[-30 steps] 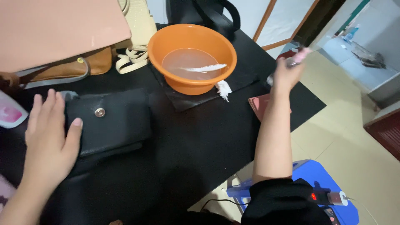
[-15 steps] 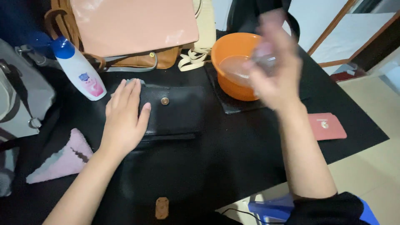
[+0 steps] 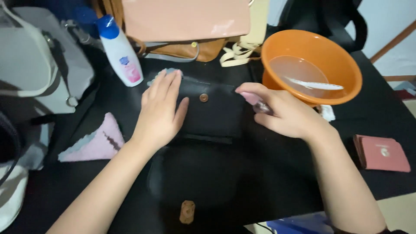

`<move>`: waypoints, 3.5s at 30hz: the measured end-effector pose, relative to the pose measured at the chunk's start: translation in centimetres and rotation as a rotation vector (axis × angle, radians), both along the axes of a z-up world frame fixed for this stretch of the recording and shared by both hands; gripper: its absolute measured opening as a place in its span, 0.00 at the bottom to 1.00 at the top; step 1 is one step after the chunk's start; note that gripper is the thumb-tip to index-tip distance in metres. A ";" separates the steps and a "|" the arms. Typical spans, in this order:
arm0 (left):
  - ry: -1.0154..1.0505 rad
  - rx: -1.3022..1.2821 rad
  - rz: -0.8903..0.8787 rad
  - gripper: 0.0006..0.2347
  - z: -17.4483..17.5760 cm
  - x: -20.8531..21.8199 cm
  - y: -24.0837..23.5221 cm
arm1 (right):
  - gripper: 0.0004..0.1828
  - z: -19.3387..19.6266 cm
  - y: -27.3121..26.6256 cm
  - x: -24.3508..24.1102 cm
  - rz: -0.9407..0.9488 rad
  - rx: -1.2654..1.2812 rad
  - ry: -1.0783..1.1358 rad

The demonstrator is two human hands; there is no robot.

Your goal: Cleaning a small black leather wallet using a spray cleaner and a microfiber cloth.

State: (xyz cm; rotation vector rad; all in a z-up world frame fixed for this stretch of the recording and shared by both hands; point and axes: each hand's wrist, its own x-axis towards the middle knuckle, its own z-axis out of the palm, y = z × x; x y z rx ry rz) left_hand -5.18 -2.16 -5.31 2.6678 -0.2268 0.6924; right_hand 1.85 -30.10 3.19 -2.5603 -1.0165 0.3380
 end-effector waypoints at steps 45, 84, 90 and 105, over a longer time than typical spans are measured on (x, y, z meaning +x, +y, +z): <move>-0.003 -0.092 0.007 0.25 -0.9 0.6 0.0 | 0.39 -2.6 0.6 0.2 -0.102 -0.045 -0.174; 0.190 -0.903 -0.127 0.36 -2.9 1.9 1.4 | 0.29 1.2 11.3 0.5 0.132 -0.270 -0.035; 0.233 -0.863 -0.109 0.41 -2.3 1.7 1.3 | 0.28 1.3 11.3 0.4 0.109 -0.281 -0.036; 0.157 -0.767 -0.126 0.38 -3.3 1.9 1.6 | 0.31 0.7 10.9 0.9 0.142 -0.244 -0.058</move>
